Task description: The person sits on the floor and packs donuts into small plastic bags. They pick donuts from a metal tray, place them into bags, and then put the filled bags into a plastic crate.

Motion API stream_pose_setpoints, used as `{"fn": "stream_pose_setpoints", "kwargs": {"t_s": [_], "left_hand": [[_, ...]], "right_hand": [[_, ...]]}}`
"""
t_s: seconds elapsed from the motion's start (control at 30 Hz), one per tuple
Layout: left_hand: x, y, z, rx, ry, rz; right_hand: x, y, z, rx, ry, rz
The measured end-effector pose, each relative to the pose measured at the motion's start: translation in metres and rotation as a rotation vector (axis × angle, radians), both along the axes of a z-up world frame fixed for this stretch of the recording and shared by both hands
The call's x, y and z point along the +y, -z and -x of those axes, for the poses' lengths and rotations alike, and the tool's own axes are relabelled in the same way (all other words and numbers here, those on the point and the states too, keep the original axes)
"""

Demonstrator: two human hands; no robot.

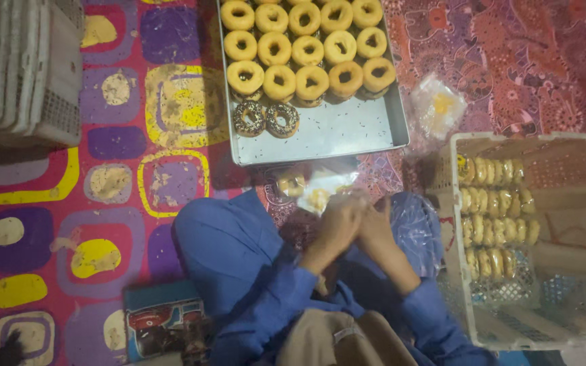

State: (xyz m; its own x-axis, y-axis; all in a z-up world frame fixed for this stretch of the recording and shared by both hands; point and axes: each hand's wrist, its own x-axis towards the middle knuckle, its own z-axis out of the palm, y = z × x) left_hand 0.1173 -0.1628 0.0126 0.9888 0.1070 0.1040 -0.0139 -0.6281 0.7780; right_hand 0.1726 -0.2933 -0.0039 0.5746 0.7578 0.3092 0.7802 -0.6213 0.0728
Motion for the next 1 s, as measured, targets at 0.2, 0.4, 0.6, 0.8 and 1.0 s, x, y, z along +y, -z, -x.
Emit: {"fn": "stream_pose_setpoints", "kwargs": {"t_s": [0.2, 0.4, 0.6, 0.8, 1.0], "left_hand": [[0.055, -0.016, 0.017, -0.287, -0.277, 1.318], [0.192, 0.007, 0.024, -0.972, -0.505, 1.884], [0.218, -0.02, 0.028, -0.888, -0.478, 2.148], [0.21, -0.026, -0.008, -0.811, -0.316, 2.396], [0.189, -0.01, -0.042, -0.72, -0.462, 2.659]], "right_hand": [[0.054, -0.039, 0.022, 0.794, -0.019, -0.303], [0.169, -0.047, -0.08, 0.785, 0.041, -0.398], [0.22, -0.003, -0.131, 0.368, 0.058, -0.455], [0.187, -0.041, -0.112, 0.817, -0.055, -0.816], [0.113, -0.119, -0.022, 1.046, 0.027, -1.195]]}}
